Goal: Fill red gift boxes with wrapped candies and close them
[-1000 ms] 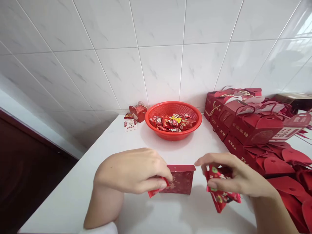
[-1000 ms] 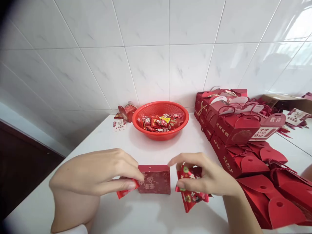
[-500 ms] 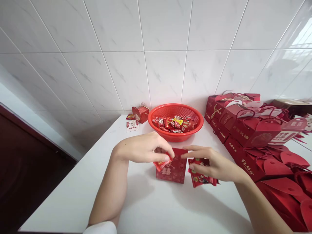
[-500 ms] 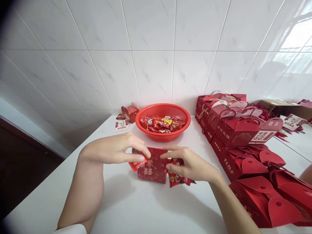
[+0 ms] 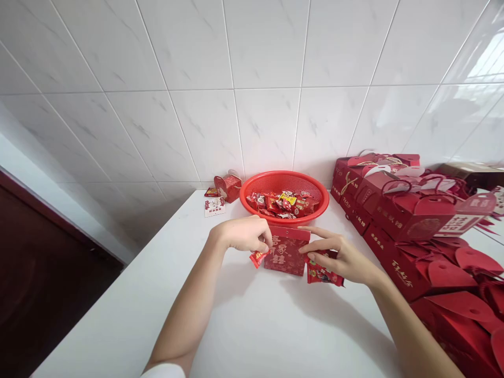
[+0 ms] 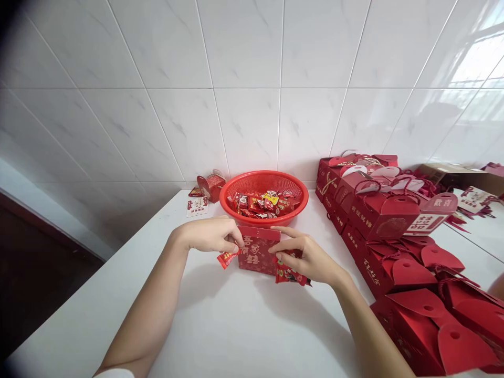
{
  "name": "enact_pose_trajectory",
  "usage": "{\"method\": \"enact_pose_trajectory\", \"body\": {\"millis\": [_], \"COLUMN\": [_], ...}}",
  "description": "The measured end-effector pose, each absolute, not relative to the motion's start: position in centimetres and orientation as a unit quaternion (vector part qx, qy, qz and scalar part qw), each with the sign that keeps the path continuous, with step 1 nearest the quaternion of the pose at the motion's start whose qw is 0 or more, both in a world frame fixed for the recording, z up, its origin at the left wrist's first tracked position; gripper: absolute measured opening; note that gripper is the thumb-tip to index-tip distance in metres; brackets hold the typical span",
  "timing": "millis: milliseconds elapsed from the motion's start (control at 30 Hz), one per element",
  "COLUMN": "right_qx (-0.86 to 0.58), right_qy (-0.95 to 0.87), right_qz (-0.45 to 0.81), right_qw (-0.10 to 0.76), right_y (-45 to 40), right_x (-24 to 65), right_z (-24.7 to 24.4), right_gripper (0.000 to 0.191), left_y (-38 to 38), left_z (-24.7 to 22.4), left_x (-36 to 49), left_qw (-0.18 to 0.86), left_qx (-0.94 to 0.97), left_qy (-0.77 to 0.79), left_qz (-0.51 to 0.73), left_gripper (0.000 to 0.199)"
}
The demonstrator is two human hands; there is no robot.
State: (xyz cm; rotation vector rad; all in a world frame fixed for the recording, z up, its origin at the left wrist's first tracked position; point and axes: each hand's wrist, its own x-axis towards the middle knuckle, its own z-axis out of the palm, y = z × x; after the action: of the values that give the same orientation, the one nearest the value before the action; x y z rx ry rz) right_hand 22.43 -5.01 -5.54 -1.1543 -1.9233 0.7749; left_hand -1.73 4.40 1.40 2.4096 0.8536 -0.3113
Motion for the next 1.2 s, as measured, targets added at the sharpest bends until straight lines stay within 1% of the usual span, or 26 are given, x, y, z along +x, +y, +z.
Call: {"method": "enact_pose_trajectory", "body": {"millis": [67, 167, 200, 267, 367, 500, 567, 633, 700, 767, 900, 967, 1067, 1200], "right_qx": [-0.447, -0.446, -0.448, -0.449, -0.447, -0.461, -0.462, -0.457, -0.455, -0.453, -0.444, -0.437, -0.429, -0.445], "right_qy": [-0.750, -0.740, -0.733, -0.710, -0.669, -0.634, -0.631, -0.635, -0.644, -0.660, -0.684, -0.697, -0.713, -0.710], "right_qz": [0.305, 0.295, 0.297, 0.313, 0.351, 0.384, 0.382, 0.373, 0.363, 0.351, 0.332, 0.319, 0.298, 0.296], "right_qw": [0.381, 0.408, 0.418, 0.442, 0.480, 0.489, 0.493, 0.500, 0.496, 0.486, 0.473, 0.470, 0.468, 0.458], "right_y": [-5.1, -4.8, -4.7, -4.6, -4.7, -5.0, -5.1, -5.2, -5.2, -5.1, -5.0, -4.9, -4.9, -5.0], "right_x": [22.4, 22.3, 22.2, 21.9, 21.6, 21.1, 20.9, 20.6, 20.5, 20.4, 20.5, 20.5, 20.6, 20.6], "right_z": [-5.9, -6.7, -7.0, -7.4, -7.9, -8.1, -8.3, -8.5, -8.7, -8.9, -9.1, -9.2, -9.2, -9.1], "right_gripper": [0.027, 0.036, 0.038, 0.043, 0.047, 0.065, 0.066, 0.062, 0.059, 0.059, 0.058, 0.055, 0.048, 0.045], "left_y": [4.3, 4.4, 4.4, 4.6, 4.8, 4.7, 4.5, 4.3, 4.2, 4.2, 4.7, 4.9, 4.7, 4.3], "left_z": [1.5, 1.9, 2.0, 2.1, 2.0, 1.5, 1.3, 0.9, 0.4, -0.1, -0.9, -1.0, -0.6, 0.2], "left_x": [-1.7, -1.9, -2.0, -2.2, -2.3, -1.6, -0.9, 0.0, 0.8, 1.3, 1.4, 1.2, 0.9, 0.5], "left_qw": [0.287, 0.314, 0.322, 0.330, 0.336, 0.356, 0.353, 0.333, 0.300, 0.247, 0.110, 0.069, 0.048, 0.076], "left_qx": [0.900, 0.898, 0.896, 0.894, 0.896, 0.893, 0.889, 0.884, 0.885, 0.896, 0.916, 0.921, 0.932, 0.937], "left_qy": [0.315, 0.306, 0.304, 0.301, 0.290, 0.271, 0.264, 0.266, 0.269, 0.256, 0.206, 0.192, 0.191, 0.219], "left_qz": [-0.090, -0.043, -0.034, -0.024, -0.011, 0.057, 0.125, 0.192, 0.234, 0.264, 0.326, 0.332, 0.305, 0.262], "left_gripper": [0.032, 0.058, 0.064, 0.066, 0.064, 0.068, 0.061, 0.045, 0.030, 0.022, 0.019, 0.019, 0.018, 0.016]}}
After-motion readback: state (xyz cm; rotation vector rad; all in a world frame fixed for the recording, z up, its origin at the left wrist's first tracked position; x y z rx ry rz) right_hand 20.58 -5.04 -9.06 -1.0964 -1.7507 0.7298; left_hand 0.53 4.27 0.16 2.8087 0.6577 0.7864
